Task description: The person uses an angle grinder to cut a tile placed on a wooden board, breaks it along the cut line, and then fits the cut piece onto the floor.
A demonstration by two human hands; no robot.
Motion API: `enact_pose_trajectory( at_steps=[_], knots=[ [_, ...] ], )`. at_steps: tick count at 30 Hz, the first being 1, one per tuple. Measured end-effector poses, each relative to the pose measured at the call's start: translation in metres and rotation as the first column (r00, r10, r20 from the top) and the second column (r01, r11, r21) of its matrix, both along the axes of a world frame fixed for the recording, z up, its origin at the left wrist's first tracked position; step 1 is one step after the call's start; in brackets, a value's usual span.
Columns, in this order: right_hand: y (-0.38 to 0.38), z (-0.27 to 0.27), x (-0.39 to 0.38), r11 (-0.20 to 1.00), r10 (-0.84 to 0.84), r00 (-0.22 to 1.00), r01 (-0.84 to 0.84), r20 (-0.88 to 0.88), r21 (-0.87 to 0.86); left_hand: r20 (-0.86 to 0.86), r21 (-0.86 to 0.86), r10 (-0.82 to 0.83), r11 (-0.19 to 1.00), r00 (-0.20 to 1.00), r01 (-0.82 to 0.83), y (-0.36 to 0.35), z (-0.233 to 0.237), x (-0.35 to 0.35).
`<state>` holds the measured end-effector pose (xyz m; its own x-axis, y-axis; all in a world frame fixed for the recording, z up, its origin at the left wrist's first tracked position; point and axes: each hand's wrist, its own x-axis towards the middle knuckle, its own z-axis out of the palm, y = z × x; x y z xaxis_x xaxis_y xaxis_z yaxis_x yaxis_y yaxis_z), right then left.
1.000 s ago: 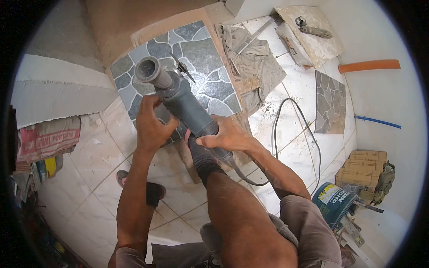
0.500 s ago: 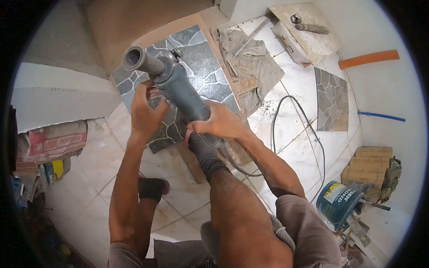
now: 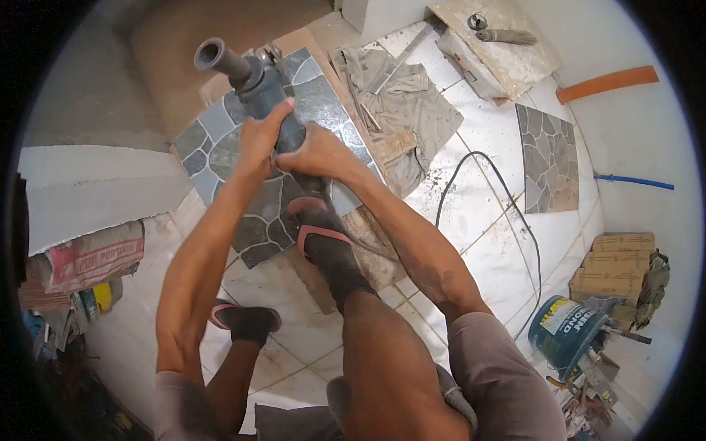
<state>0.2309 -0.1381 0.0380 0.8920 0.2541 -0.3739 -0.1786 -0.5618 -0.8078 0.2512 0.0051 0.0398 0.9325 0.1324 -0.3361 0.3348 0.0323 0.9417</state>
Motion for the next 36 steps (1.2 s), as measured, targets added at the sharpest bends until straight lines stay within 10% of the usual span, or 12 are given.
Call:
enact_pose_trajectory(
  at_steps=[8, 36],
  knots=[
    [0.026, -0.03, 0.044, 0.946, -0.233, 0.946, 0.274, 0.226, -0.173, 0.088, 0.076, -0.065, 0.995, 0.994, 0.058, 0.002, -0.035, 0.067],
    [0.004, -0.065, 0.09, 0.96, -0.155, 0.974, 0.187, 0.165, -0.206, -0.035, 0.206, -0.082, 0.975, 0.996, 0.088, -0.012, -0.083, 0.114]
  ],
)
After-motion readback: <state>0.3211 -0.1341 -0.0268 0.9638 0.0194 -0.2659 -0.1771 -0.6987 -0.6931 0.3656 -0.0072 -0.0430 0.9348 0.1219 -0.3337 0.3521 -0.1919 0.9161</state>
